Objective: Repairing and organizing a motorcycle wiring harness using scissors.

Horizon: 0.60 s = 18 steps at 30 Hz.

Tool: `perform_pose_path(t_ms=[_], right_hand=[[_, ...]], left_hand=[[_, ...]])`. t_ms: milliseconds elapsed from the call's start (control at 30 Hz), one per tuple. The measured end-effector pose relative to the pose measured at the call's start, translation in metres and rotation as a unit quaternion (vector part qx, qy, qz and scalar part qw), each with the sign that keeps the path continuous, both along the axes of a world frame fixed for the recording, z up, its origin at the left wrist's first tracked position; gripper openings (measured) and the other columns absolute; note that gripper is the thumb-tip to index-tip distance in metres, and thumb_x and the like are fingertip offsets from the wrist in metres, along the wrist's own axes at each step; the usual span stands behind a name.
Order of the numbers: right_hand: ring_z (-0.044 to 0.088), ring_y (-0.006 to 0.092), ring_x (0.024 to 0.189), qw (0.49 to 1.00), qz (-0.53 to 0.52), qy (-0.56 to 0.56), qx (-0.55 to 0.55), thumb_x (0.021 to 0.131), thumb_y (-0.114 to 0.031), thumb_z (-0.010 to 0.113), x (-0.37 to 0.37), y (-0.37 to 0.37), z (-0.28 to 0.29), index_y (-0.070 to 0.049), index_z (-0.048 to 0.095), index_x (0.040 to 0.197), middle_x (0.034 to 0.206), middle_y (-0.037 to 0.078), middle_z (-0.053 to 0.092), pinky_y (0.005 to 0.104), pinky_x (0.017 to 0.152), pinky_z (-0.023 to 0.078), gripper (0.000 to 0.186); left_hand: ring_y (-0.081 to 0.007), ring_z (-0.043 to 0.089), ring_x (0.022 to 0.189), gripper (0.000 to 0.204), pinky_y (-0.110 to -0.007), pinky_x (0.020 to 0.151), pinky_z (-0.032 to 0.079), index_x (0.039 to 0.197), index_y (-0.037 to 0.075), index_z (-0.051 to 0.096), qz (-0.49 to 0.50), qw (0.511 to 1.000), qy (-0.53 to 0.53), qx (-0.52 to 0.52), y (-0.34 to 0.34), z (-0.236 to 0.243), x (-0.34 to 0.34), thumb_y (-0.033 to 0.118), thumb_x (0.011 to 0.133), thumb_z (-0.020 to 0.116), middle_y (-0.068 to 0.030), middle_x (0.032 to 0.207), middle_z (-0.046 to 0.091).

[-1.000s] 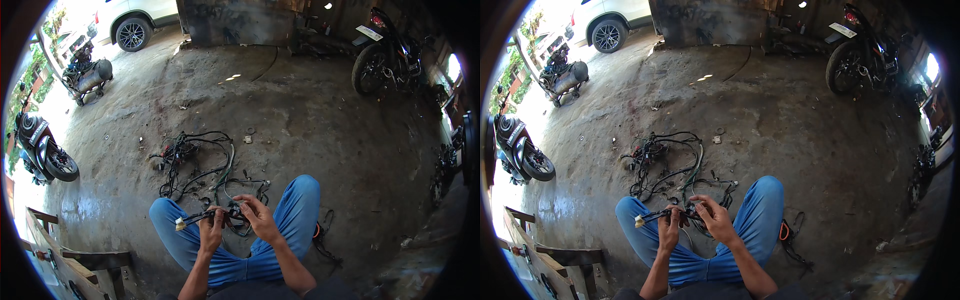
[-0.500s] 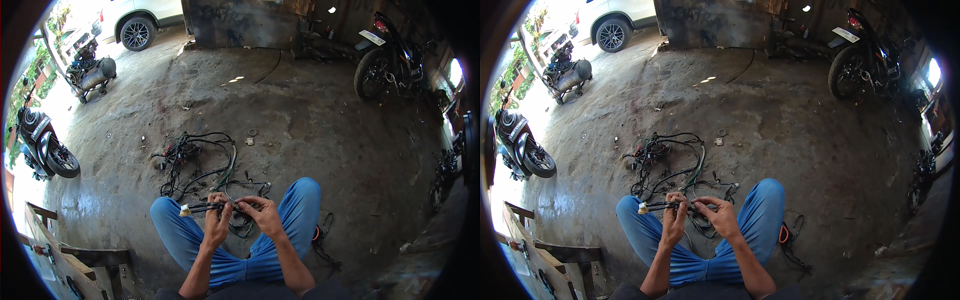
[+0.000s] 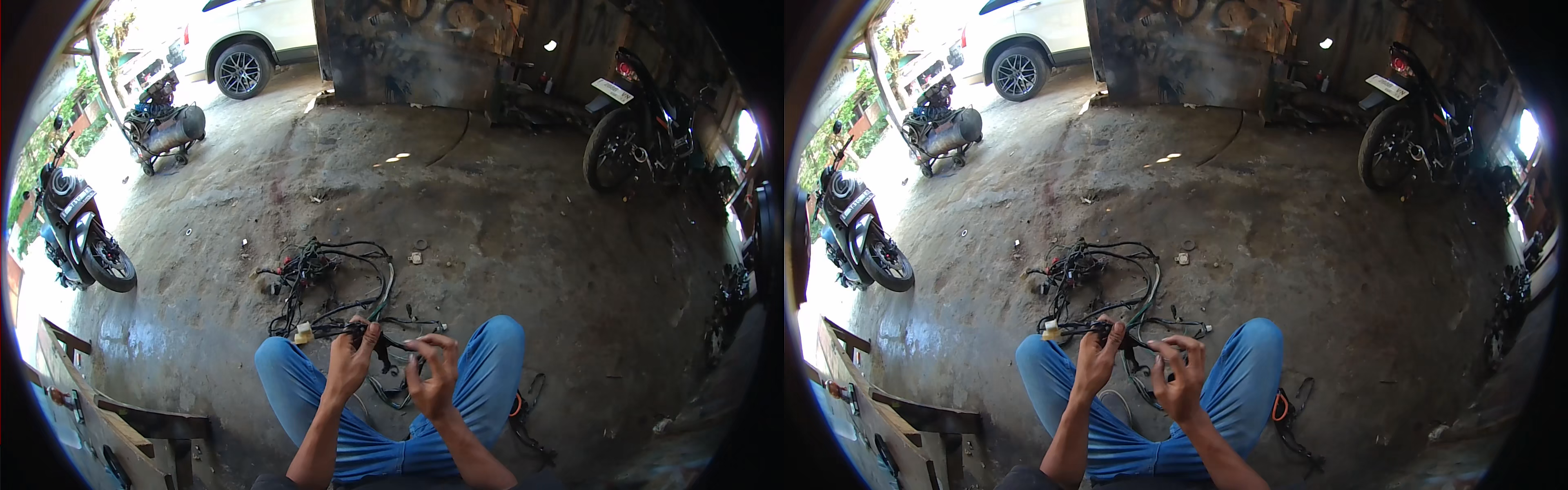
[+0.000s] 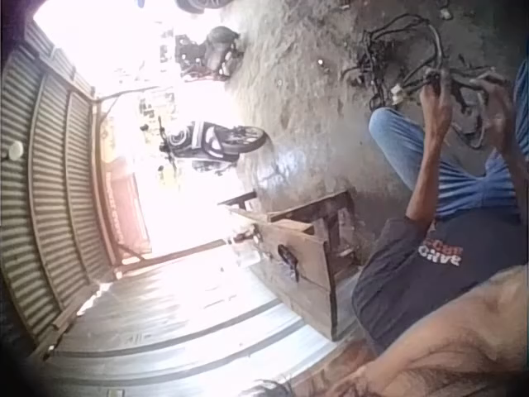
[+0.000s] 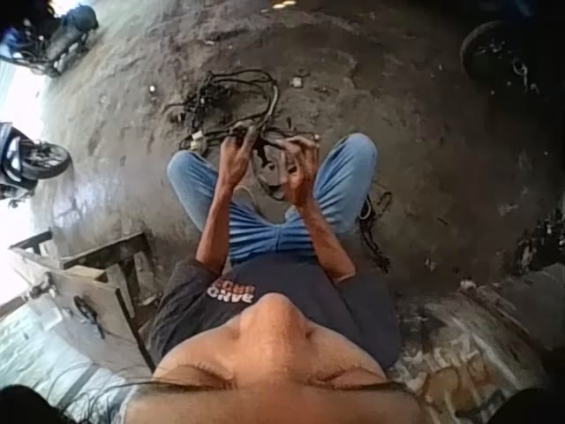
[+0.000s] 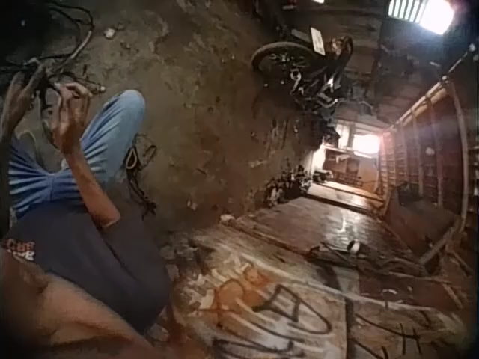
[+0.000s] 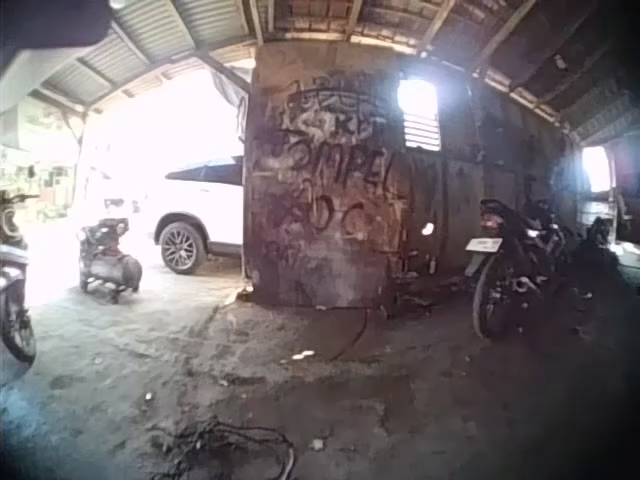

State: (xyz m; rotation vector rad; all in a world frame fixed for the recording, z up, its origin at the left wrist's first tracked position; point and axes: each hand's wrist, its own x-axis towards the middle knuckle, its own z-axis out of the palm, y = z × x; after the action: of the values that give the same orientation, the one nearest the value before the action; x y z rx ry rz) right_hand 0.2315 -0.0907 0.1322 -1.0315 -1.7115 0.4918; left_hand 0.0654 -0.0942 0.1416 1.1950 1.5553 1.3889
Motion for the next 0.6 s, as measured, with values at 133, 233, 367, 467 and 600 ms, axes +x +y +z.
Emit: perform_pose_path(t_ms=[133,233,367,467,600], right_hand=[[0.056,0.0304,0.111,0.998,0.039,-0.029,0.048,0.078,0.001,0.074,-0.014,0.003,-0.026,-0.016,0.073,0.117,0.113,0.010,0.058,0.0410,0.096,0.046,0.043],[0.056,0.0308,0.113,0.998,0.029,-0.016,0.047,0.077,-0.002,0.078,-0.016,0.006,-0.030,-0.017,0.076,0.112,0.117,0.010,0.058,0.0417,0.098,0.046,0.038],[0.060,0.0303,0.116,0.990,0.088,0.002,0.108,0.079,-0.006,0.080,-0.013,0.015,-0.009,-0.016,0.080,0.105,0.116,0.008,0.065,0.0421,0.097,0.049,0.028],[0.066,0.0274,0.110,0.986,0.113,0.011,0.118,0.080,-0.006,0.079,-0.013,0.013,0.000,-0.014,0.080,0.105,0.106,0.006,0.071,0.0439,0.096,0.051,0.027],[0.070,0.0232,0.098,0.985,0.129,0.052,0.106,0.081,-0.001,0.077,-0.011,0.006,0.013,-0.011,0.079,0.107,0.098,0.007,0.073,0.0399,0.094,0.053,0.028]], left_hand=[[-0.0047,0.045,0.068,0.034,-0.026,0.061,0.039,0.087,0.004,0.056,-0.002,0.998,-0.058,-0.036,0.009,-0.003,0.001,0.034,0.104,0.062,0.0039,0.069,0.051],[-0.0043,0.046,0.068,0.034,-0.025,0.060,0.039,0.086,0.005,0.056,-0.014,0.994,-0.099,-0.038,0.010,0.004,0.007,0.033,0.104,0.062,0.0036,0.070,0.052],[-0.0052,0.051,0.068,0.033,-0.025,0.060,0.042,0.087,0.004,0.057,0.014,0.996,-0.083,-0.018,0.009,0.014,0.008,0.031,0.104,0.062,0.0024,0.072,0.055],[-0.0056,0.054,0.070,0.031,-0.025,0.063,0.044,0.090,0.003,0.059,0.010,0.997,-0.073,-0.017,0.012,0.017,0.001,0.030,0.105,0.061,0.0003,0.074,0.059],[-0.0124,0.065,0.080,0.023,-0.025,0.080,0.051,0.097,0.002,0.057,0.002,0.988,-0.156,0.022,0.011,0.008,0.010,0.024,0.106,0.058,-0.0042,0.091,0.064]])
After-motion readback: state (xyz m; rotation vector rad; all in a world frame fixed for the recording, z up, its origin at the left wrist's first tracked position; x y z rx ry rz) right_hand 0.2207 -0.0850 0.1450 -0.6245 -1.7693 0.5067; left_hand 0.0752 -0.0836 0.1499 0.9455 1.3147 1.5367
